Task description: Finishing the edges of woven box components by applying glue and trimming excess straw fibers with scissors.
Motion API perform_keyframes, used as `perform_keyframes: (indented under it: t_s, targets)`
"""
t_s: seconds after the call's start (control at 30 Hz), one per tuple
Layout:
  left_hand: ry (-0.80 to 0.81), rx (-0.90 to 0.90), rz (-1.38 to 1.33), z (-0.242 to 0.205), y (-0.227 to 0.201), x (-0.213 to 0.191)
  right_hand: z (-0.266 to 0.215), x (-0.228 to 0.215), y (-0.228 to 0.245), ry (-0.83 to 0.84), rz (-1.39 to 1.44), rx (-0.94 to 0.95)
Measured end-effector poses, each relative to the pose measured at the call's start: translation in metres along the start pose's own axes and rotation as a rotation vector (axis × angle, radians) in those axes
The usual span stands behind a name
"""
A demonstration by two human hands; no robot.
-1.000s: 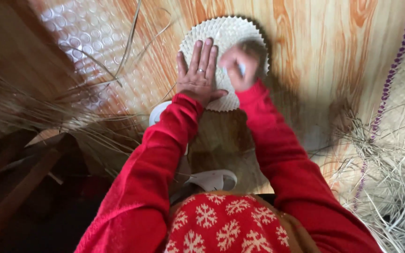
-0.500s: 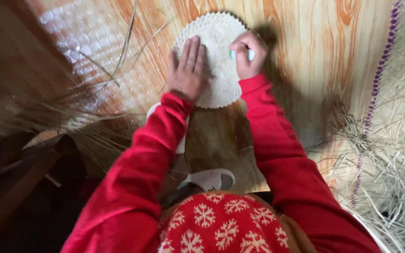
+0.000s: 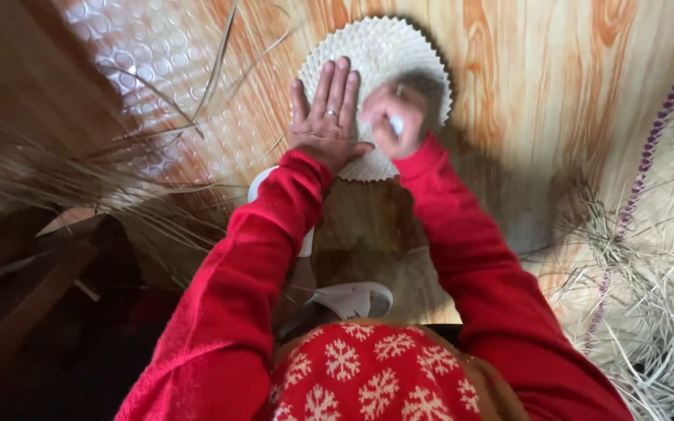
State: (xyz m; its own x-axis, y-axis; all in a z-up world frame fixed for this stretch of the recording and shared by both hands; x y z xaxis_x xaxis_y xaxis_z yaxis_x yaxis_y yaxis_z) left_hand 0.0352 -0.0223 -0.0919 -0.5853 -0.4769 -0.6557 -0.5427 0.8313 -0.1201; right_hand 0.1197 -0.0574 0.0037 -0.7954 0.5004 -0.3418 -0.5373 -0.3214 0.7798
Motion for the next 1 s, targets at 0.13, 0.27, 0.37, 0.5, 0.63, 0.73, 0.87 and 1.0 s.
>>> perform_keyframes:
  t_s: [0.13,0.27,0.37,0.5,0.63,0.73,0.87,1.0]
  targets:
    - [0.072,-0.003,0.044,-0.003,-0.001,-0.006,-0.008,0.001,-0.027,-0.018,-0.059,-0.098]
    - [-0.001,-0.001,0.006,-0.001,0.001,-0.002,-0.002,-0.004,-0.019,-0.12,-0.089,-0.069]
    - [-0.012,0.012,0.015,-0.004,0.003,-0.009,-0.004,-0.005,-0.002,-0.108,-0.078,-0.034]
    - [-0.115,0.029,0.044,0.004,-0.002,-0.001,-0.017,-0.05,-0.036,-0.305,-0.236,0.027]
    - [-0.063,0.035,-0.062,0.01,0.002,0.002,0.0,-0.053,-0.044,-0.288,-0.308,0.092]
    - [-0.547,0.112,-0.694,0.0,0.015,-0.012,-0.026,-0.052,-0.059,-0.335,-0.316,0.045]
    - [-0.741,-0.035,-0.839,0.011,0.015,-0.01,-0.031,-0.053,-0.067,-0.356,-0.341,0.091]
    - [-0.852,-0.175,-0.889,0.013,0.015,-0.007,-0.036,-0.053,-0.072,-0.365,-0.342,0.094]
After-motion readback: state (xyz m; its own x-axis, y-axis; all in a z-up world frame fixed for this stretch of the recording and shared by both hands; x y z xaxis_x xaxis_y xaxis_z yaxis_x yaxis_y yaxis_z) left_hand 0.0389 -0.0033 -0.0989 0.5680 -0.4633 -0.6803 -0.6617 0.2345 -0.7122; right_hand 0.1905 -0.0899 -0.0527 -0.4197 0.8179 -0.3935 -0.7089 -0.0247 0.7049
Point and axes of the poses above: each hand's wrist, its own z-axis towards the middle knuckle, its own x-axis out of the palm, y = z × x, the point moved 9 cm from there along z, towards the middle knuckle, and after that the axes turned 14 degrees about -x, right-handed, at the moved point
